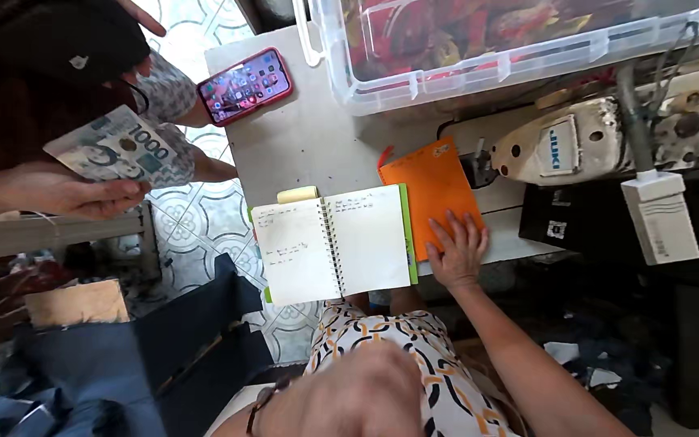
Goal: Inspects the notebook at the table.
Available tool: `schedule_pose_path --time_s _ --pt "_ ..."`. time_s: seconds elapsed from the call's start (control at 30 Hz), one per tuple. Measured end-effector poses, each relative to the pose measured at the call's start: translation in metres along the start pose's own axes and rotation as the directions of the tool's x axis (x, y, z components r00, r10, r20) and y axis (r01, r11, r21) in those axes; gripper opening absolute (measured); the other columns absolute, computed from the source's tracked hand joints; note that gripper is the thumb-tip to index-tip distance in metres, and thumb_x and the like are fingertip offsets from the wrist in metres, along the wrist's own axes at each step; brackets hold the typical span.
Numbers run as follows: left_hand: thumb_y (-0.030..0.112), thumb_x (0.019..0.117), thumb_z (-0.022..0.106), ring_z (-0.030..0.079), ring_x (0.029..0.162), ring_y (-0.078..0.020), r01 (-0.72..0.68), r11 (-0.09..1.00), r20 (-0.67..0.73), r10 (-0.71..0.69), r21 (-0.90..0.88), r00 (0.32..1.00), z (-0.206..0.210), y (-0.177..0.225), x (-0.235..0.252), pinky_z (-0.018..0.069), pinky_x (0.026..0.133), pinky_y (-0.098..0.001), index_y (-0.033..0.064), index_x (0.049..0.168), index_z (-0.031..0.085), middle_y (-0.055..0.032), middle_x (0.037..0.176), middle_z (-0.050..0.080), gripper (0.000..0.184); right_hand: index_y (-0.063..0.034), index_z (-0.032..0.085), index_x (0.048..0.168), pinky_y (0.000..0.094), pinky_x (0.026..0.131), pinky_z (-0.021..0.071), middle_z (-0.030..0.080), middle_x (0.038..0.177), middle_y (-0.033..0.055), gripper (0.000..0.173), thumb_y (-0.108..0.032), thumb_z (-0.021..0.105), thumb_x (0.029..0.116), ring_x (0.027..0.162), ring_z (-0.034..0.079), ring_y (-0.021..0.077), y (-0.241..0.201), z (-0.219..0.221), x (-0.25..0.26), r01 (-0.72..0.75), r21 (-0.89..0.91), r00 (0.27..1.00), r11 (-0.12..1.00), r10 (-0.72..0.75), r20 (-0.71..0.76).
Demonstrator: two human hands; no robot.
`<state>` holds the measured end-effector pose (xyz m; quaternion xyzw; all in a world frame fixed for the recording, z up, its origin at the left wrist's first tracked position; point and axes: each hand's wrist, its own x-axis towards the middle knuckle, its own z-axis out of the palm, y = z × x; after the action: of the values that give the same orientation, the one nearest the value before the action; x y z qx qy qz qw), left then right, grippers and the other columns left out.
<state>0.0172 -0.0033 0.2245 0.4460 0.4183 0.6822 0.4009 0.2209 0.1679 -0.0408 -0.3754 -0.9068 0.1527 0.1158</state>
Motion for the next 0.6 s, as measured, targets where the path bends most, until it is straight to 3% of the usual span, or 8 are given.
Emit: schedule_pose_path --time_s 0.07,0.1,0.13,0.2,0.27,0.33,0.4,0.6 --pt "0.044 0.108 0.042 0.059 0.101 -0.0044 0.072 0.921 0.007 -0.081 0.382 0.997 -0.017 -0.045 -0.002 0.048 0.091 -0.02 0.0118 0.115 0.064 -0.0003 0.104 0.062 0.039 -0.0256 0.064 0.141 0.0759 0.113 0.0147 0.052 0.153 0.0144 0.049 -0.047 0.041 0.1033 0.147 0.035 0.0496 0.0 0.0 0.0 0.007 0.005 1.0 1.0 -0.007 -0.005" --pt "0.032 0.1065 0.045 0.063 0.094 -0.0092 0.172 0.835 -0.032 -0.183 0.523 0.983 -0.024 -0.07 0.0 0.0519 0.084 -0.0247 0.0044 0.122 0.065 -0.0061 0.102 0.066 0.037 -0.0254 0.063 0.141 0.0761 0.114 0.0142 0.052 0.153 0.0146 0.049 -0.047 0.042 0.1034 0.147 0.034 0.0497 0.0 0.0 0.001 0.011 0.008 1.0 1.0 -0.011 -0.007" --pt "0.023 0.1043 0.05 0.065 0.088 -0.0152 0.291 0.732 -0.076 -0.312 0.616 0.947 -0.03 -0.094 0.002 0.0554 0.078 -0.031 0.0012 0.135 0.06 -0.0104 0.102 0.067 0.039 -0.0254 0.063 0.141 0.0759 0.113 0.0145 0.052 0.153 0.0146 0.048 -0.047 0.042 0.1037 0.147 0.034 0.0493 0.0 -0.001 0.001 0.014 0.01 1.0 1.0 -0.014 -0.01" --pt "0.02 0.1036 0.058 0.068 0.089 -0.0266 0.456 0.543 -0.154 -0.51 0.705 0.846 -0.041 -0.137 0.005 0.0585 0.078 -0.0423 0.001 0.154 0.039 -0.0169 0.108 0.066 0.057 -0.0252 0.064 0.141 0.0766 0.113 0.0153 0.052 0.153 0.0148 0.048 -0.047 0.042 0.1036 0.147 0.034 0.0499 0.0 -0.001 0.001 0.015 0.008 1.0 1.0 -0.015 -0.014" --pt "0.025 0.1008 0.065 0.069 0.093 -0.0338 0.493 0.393 -0.208 -0.579 0.776 0.788 -0.047 -0.166 0.005 0.0582 0.082 -0.0494 -0.0002 0.159 0.028 -0.0208 0.111 0.066 0.073 -0.0255 0.064 0.141 0.0768 0.113 0.015 0.052 0.153 0.0146 0.049 -0.047 0.041 0.1037 0.147 0.034 0.0499 0.0 0.0 0.001 0.011 0.002 1.0 1.0 -0.011 -0.013" --pt "0.029 0.098 0.07 0.067 0.105 -0.0401 0.532 0.25 -0.244 -0.679 0.809 0.692 -0.047 -0.179 0.007 0.0553 0.089 -0.0546 0.0015 0.161 0.024 -0.0241 0.122 0.064 0.083 -0.0259 0.064 0.141 0.077 0.113 0.0151 0.052 0.153 0.0145 0.049 -0.048 0.04 0.1038 0.147 0.034 0.0498 0.0 0.0 0.0 0.006 -0.006 1.0 1.0 -0.006 -0.008" --pt "0.028 0.0947 0.074 0.064 0.11 -0.0417 0.529 0.164 -0.262 -0.724 0.833 0.638 -0.044 -0.184 0.009 0.0541 0.091 -0.0549 0.0019 0.162 0.021 -0.0244 0.129 0.061 0.09 -0.0268 0.064 0.141 0.0762 0.113 0.0155 0.052 0.153 0.0137 0.049 -0.049 0.039 0.1041 0.147 0.034 0.049 0.001 0.001 0.0 0.003 -0.009 1.0 1.0 -0.003 -0.014" --pt "0.029 0.0948 0.074 0.064 0.11 -0.0409 0.512 0.178 -0.245 -0.717 0.84 0.652 -0.046 -0.185 0.005 0.0539 0.091 -0.0534 0.0011 0.162 0.02 -0.0247 0.127 0.061 0.091 -0.0256 0.064 0.141 0.0768 0.113 0.0152 0.051 0.153 0.0143 0.049 -0.048 0.04 0.1035 0.147 0.034 0.0502 0.0 0.0 0.001 -0.002 -0.001 1.0 1.0 0.002 0.0"
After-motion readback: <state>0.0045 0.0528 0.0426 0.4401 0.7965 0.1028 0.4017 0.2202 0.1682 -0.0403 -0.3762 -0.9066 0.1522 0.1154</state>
